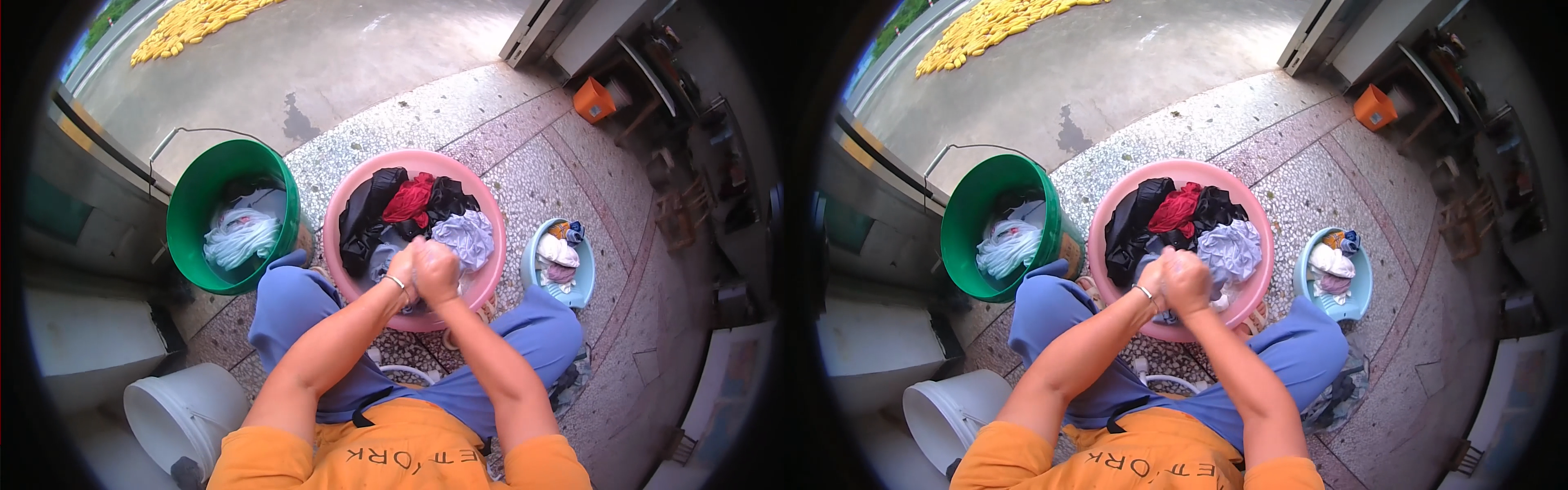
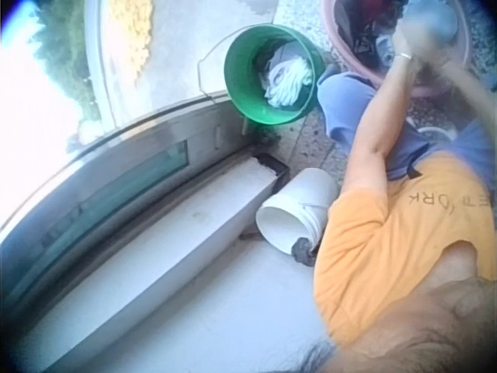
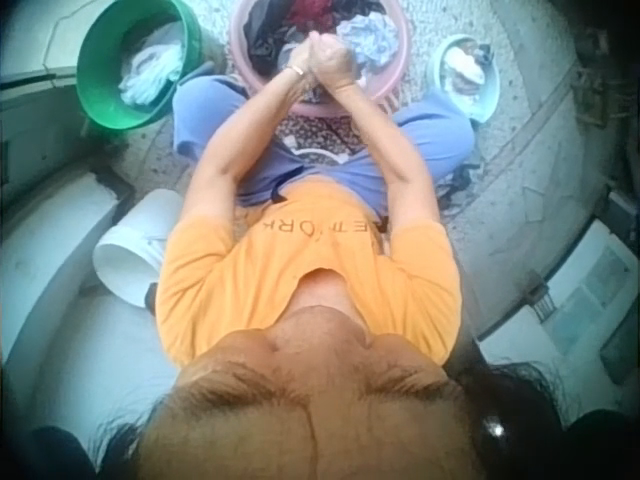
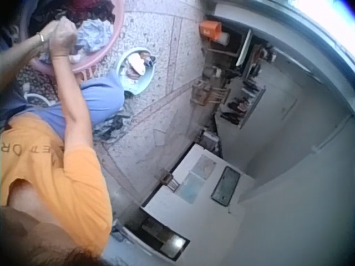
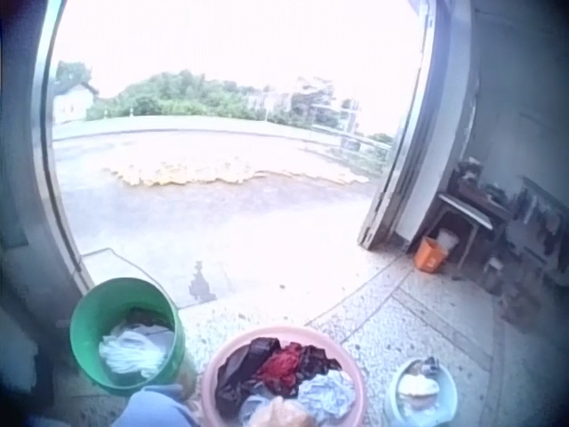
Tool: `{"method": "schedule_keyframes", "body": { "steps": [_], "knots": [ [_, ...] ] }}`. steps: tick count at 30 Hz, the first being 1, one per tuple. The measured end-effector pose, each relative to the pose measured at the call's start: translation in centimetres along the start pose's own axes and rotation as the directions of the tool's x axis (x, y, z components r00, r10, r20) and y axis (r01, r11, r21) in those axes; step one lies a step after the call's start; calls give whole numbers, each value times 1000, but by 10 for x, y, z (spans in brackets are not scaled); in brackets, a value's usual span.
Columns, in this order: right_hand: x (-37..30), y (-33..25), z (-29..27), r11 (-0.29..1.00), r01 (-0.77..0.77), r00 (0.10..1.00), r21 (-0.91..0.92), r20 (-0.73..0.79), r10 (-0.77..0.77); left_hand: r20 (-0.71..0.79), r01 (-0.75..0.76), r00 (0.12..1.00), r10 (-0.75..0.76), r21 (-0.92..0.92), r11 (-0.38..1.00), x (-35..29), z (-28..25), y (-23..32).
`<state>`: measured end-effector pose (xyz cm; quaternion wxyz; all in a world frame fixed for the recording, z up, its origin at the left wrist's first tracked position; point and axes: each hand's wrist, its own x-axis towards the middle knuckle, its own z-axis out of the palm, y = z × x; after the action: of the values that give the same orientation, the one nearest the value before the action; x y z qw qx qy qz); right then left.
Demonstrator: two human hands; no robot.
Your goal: The person washes clothes by hand, scrubbing and wringing out garments in a basin filled with water.
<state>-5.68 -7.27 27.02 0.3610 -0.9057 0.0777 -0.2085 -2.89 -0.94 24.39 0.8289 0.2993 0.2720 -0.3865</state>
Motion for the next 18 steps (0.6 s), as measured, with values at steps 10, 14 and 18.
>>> {"method": "schedule_keyframes", "body": {
  "steps": [10,14,18],
  "knots": [
    [9,40,-4,965,34,996,-259,94,-9,-3,110,994,-111,126,986,1,-4,-16],
    [-16,-47,-9,971,162,986,176,15,-167,515,211,840,-172,-17,977,35,-55,12],
    [-14,-13,-14,978,207,978,20,-31,-207,237,240,932,-276,172,956,-10,3,5]
  ]
}}
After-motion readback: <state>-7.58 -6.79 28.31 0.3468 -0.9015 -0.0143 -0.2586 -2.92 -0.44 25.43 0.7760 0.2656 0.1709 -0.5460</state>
